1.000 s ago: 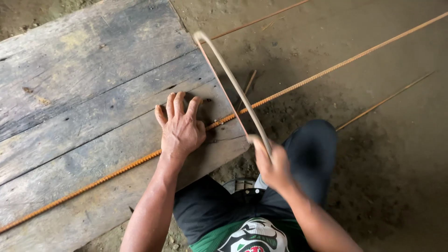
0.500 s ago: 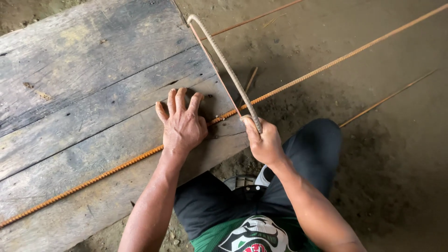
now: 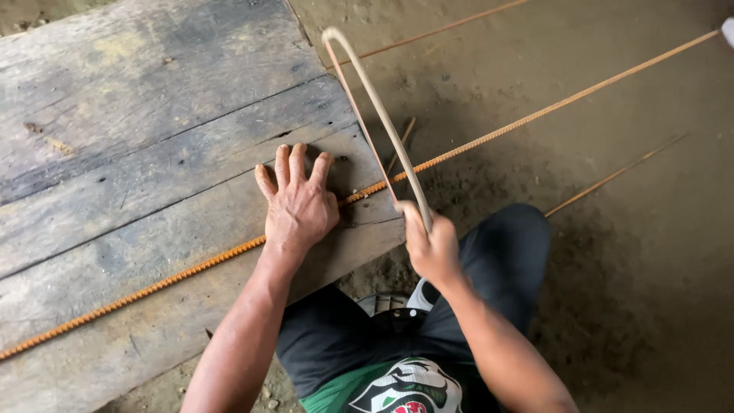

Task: Sawing a metal rebar with a manual hacksaw and bending it on a wooden workbench.

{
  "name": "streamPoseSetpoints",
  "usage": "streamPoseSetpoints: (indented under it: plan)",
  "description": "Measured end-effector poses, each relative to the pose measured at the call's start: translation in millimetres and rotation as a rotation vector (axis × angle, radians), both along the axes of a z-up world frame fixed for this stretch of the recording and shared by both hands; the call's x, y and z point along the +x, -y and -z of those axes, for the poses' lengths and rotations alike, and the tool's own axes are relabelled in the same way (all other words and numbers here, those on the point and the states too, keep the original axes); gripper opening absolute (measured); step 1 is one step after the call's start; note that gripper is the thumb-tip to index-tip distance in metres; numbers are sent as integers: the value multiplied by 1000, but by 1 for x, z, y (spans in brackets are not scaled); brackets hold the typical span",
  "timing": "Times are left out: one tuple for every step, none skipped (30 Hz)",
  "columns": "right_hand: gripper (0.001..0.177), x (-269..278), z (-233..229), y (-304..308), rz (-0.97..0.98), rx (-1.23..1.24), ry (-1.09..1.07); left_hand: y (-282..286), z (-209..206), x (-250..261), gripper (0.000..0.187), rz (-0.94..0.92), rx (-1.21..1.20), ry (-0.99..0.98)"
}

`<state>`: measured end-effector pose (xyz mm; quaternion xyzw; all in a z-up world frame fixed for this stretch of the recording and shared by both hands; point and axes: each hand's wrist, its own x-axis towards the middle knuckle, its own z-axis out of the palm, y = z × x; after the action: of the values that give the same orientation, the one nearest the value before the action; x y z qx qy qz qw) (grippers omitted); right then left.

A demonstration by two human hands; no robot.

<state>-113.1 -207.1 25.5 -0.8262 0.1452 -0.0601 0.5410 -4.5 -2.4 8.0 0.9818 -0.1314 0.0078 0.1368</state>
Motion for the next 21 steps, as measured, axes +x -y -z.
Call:
streamPoseSetpoints:
  plan:
    - [37,14,0,-2,-40,59,52,0,1,-1,63,0,-14,17]
    - [37,30,-1,-3,-73,119,103,0,1,1,61,7,-27,33]
    - [37,20,-2,-1,-78,113,108,-1,-2,4,61,2,-33,38]
    - [37,5,-1,3,-68,105,56,-1,-1,2,62,3,-30,42]
    - [37,-10,0,7,-58,97,5,-2,1,1,63,4,-26,45]
    - [37,-38,-3,9,-62,92,2,-1,3,3,63,0,-32,43]
    - [39,-67,-6,10,-24,66,-3,-1,5,4,63,1,-23,52]
    - [42,-98,-10,12,13,40,-18,-2,9,2,63,0,-15,51]
    - [42,-126,15,26,8,35,-31,-1,8,1,63,-5,-20,37]
    - [44,-153,40,39,50,25,-56,-1,6,1,64,2,-14,37]
    - [48,-181,64,54,92,14,-80,0,3,1,65,9,-8,37]
    - [48,-157,45,39,97,24,-77,-1,3,1,65,14,2,41]
    - [38,-134,25,26,72,-15,-45,-1,3,0,64,15,-1,35]
    - [30,-110,3,14,48,-58,-12,0,1,-1,63,16,-8,30]
    - [30,-79,10,8,54,-53,-6,-2,2,-1,63,21,-4,36]
    - [33,-46,17,5,21,32,50,-2,1,-1,62,29,-6,49]
    - [37,-14,21,2,-12,116,107,-1,0,-1,62,36,-9,62]
    - [37,3,19,1,-9,122,124,-2,3,1,62,39,-2,78]
    - [39,21,16,1,-34,109,119,-3,5,2,50,59,-19,108]
    - [46,34,14,2,-57,96,103,-3,8,0,40,80,-38,126]
    - [46,36,21,3,-53,100,108,-4,10,3,40,85,-33,130]
